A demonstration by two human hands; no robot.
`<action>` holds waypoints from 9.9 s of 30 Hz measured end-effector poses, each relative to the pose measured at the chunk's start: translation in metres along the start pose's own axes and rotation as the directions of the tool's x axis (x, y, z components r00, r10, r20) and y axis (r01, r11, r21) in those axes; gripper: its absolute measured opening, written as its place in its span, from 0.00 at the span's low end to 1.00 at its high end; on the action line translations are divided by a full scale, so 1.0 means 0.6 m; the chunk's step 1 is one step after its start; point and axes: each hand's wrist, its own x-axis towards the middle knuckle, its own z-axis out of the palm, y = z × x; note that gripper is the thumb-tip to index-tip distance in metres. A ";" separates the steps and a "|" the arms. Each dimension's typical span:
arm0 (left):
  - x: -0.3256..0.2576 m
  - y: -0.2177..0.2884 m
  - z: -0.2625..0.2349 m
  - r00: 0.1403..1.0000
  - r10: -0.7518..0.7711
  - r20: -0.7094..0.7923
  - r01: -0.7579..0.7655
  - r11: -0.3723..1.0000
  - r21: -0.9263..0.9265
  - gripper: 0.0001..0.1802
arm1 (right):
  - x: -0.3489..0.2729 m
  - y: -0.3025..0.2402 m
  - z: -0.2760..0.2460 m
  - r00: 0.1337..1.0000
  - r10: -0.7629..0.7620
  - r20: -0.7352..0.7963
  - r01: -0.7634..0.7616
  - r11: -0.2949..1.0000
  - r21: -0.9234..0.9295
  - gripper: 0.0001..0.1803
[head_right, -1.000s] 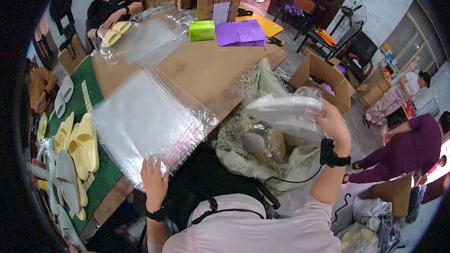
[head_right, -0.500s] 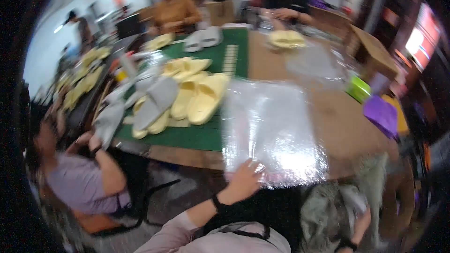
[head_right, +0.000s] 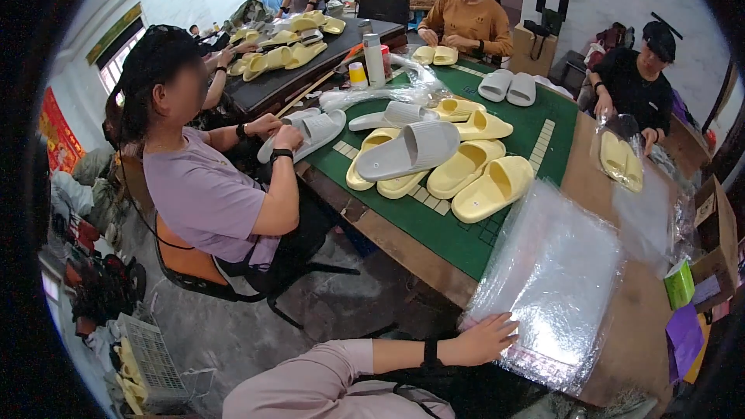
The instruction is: Packaging pairs of sandals into plastic bags in a manufacturing workshop.
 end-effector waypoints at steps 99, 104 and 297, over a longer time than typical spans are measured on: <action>-0.374 -0.441 -0.469 -0.131 -0.866 -0.483 0.829 0.171 -0.532 0.54 | 0.086 -1.113 0.373 0.608 -0.668 0.430 0.782 0.597 -0.179 0.37; -0.207 -0.248 -0.410 0.680 -0.732 -0.037 0.592 0.578 -0.561 0.21 | 0.095 -1.108 0.365 0.670 -0.666 0.328 0.739 0.642 -0.204 0.34; -0.099 -0.175 -0.175 0.575 -0.798 -0.180 0.604 0.562 -0.566 0.41 | 0.094 -1.126 0.409 0.651 -0.719 0.243 0.757 0.636 -0.148 0.37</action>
